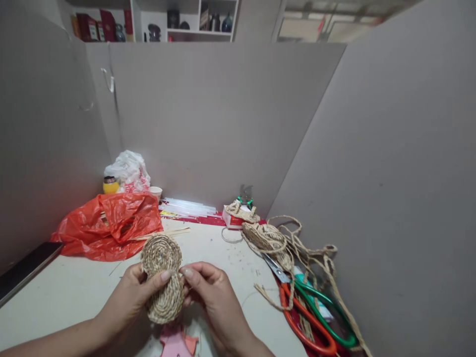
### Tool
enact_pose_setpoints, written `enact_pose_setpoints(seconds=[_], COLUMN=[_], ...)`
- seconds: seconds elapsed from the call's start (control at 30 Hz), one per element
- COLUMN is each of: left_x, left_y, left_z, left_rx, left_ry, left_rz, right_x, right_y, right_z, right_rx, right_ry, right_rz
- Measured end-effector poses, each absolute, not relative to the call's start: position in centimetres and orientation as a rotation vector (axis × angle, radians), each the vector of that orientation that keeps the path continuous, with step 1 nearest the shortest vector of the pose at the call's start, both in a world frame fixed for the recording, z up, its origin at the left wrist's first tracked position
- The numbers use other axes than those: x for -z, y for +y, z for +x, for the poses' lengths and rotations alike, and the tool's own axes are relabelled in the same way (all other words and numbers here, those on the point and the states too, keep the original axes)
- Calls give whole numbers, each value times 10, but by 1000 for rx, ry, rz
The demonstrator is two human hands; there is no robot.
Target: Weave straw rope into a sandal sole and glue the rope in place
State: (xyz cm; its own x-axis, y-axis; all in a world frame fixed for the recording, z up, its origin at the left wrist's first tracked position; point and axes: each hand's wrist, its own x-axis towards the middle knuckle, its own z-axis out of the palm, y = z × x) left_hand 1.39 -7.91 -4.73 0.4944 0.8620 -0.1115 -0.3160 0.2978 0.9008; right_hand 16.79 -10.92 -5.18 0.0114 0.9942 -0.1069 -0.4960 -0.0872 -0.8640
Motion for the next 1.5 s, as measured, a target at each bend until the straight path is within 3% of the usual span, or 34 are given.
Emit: enact_pose_setpoints(seconds=[0.2, 0.83, 1.2, 1.5], left_x=[47, 46, 58, 52], left_y=[-80, -79, -77, -64], left_z=[10, 8, 14, 12], left_rx=[-886, -844, -864, -922], left_ry=[700, 714, 694, 664], left_rz=[1012, 1148, 1085, 959], right_x=[47, 60, 70, 59], right_y=[-115, -118, -118, -108], right_z=[165, 165, 160, 170], right_rx=[-1245, -1127, -888, -1054], right_ry=[-951, -1050, -1139, -1008], right_rz=[-1122, -1125, -1186, -1155])
